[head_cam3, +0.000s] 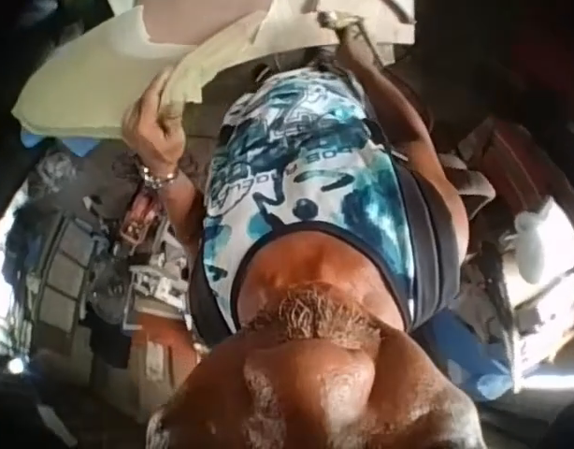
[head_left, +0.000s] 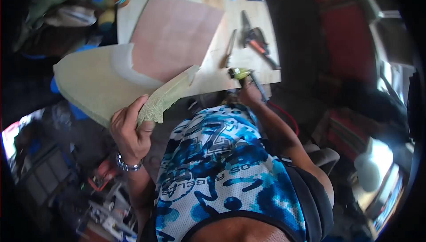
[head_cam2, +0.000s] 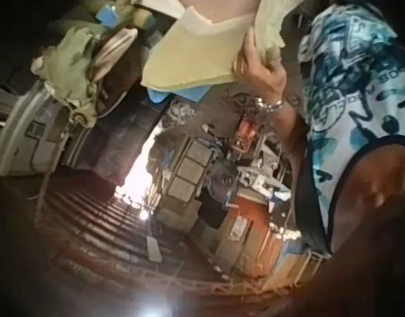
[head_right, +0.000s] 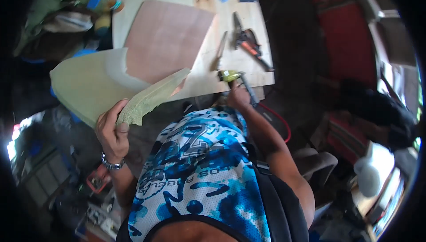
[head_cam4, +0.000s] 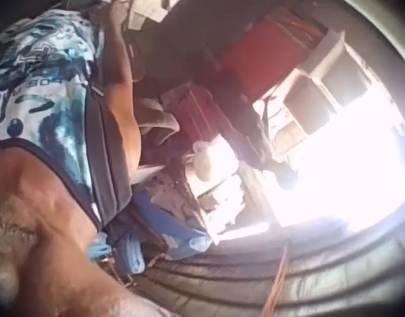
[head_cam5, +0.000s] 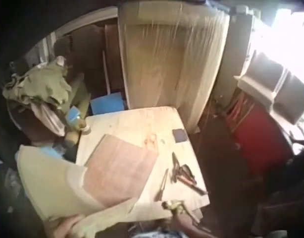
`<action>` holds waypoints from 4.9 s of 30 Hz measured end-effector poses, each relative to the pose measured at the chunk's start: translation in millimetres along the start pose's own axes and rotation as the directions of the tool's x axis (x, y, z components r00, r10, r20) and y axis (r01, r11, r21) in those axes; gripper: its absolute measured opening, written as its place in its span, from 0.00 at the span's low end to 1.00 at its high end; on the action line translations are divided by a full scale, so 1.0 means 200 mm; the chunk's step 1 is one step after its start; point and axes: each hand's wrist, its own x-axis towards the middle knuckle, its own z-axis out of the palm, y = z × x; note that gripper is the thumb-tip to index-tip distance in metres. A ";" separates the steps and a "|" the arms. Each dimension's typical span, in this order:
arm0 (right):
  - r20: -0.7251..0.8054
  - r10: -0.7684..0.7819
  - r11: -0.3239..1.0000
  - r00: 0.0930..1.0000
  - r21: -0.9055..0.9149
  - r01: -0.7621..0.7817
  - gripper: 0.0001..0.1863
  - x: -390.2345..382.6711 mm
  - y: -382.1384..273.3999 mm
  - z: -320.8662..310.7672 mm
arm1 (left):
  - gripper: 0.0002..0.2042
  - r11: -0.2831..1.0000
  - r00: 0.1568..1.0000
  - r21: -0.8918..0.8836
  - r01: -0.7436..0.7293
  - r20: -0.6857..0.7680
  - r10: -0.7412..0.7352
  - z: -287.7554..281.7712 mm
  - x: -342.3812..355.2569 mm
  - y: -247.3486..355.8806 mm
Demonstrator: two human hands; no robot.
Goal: Applying foam padding to a chair frame using a pneumatic staple gun and trimming excess material with scissors.
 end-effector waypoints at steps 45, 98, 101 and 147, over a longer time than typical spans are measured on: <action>-0.096 0.295 0.951 0.951 0.130 -0.282 0.24 1.00 0.47 -0.41 | 0.23 0.944 0.941 0.020 0.329 -0.096 -0.326 0.02 -0.17 -0.22; -0.111 0.076 0.265 0.991 0.960 0.087 0.17 -1.09 -0.76 0.53 | 0.38 0.836 0.856 0.236 -0.496 0.295 0.425 -0.54 -0.20 -0.93; -0.076 0.104 0.258 0.992 0.965 0.047 0.19 -1.09 -0.76 0.53 | 0.38 0.799 0.831 0.282 -0.531 0.359 0.426 -0.61 -0.14 -1.06; 0.156 0.112 -0.139 0.981 0.980 -0.140 0.18 -1.56 -1.11 1.04 | 0.47 0.844 0.423 -0.043 -0.535 0.851 0.311 0.33 -0.58 -0.93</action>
